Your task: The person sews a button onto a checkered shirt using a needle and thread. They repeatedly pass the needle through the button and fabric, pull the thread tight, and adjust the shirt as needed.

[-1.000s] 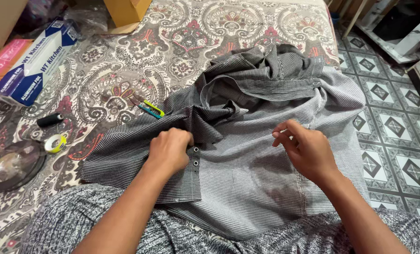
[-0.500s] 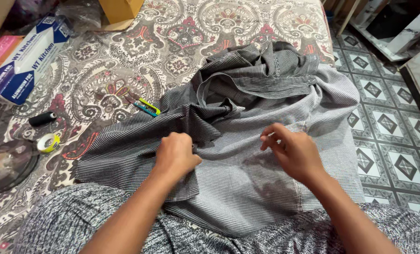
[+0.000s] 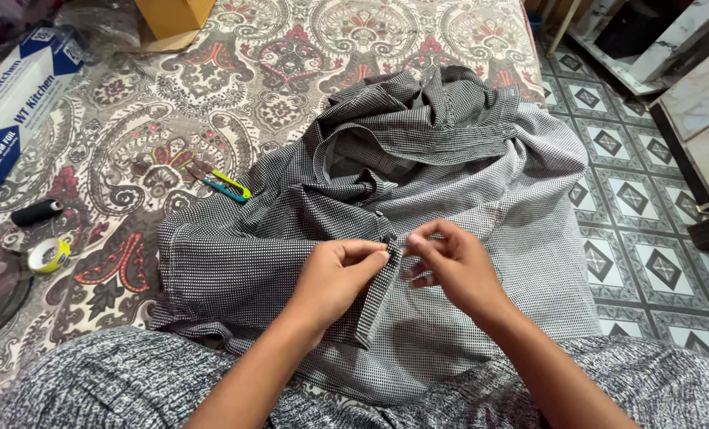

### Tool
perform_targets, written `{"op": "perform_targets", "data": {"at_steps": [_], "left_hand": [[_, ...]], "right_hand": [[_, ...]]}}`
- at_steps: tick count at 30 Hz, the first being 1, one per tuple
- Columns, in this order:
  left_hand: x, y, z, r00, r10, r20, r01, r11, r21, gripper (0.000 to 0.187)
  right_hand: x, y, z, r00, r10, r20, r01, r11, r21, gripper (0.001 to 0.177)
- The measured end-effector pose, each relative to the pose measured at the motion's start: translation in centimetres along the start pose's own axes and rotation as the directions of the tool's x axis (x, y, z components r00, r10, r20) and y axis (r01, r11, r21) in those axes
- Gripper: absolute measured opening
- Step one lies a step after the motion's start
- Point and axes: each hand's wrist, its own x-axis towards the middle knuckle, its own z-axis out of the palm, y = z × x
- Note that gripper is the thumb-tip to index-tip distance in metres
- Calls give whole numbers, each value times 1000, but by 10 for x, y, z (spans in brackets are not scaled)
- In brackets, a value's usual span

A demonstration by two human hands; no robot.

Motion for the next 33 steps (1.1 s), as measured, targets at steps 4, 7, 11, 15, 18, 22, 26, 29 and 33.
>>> {"op": "perform_targets", "data": {"at_steps": [4, 7, 11, 15, 18, 22, 26, 29, 33], "left_hand": [[0, 6, 5, 975, 160, -156, -124, 968, 220, 24], [-5, 10, 9, 966, 190, -176, -125, 936, 328, 25], [-12, 14, 16, 840, 537, -74, -442, 758, 480, 25], [-9, 19, 16, 846, 531, -57, -399, 700, 592, 22], [-5, 23, 15, 876, 478, -69, -331, 698, 635, 21], [-2, 24, 17, 899, 435, -57, -296, 697, 654, 20], [-4, 23, 12, 951, 305, 50, -262, 708, 656, 27], [-2, 26, 3, 996, 77, -45, -31, 772, 634, 20], [5, 31, 2, 973, -2, -231, 147, 778, 611, 23]], "right_hand": [[-9, -9, -5, 988, 85, -126, -79, 996, 48, 21], [-12, -12, -6, 993, 85, -80, -76, 990, 118, 20], [-11, -9, -1, 998, 61, -12, -56, 967, 249, 19], [-7, -6, -2, 995, 92, 29, -96, 961, 259, 19], [-5, -2, 0, 993, 97, 71, -110, 969, 223, 20], [1, -2, 2, 992, 117, 43, -121, 985, 126, 20], [6, 5, 7, 980, 199, -17, -199, 980, -18, 19], [10, 15, 11, 968, 240, 74, -240, 971, -12, 22], [14, 26, 20, 983, 184, -12, -184, 982, -52, 20]]}}
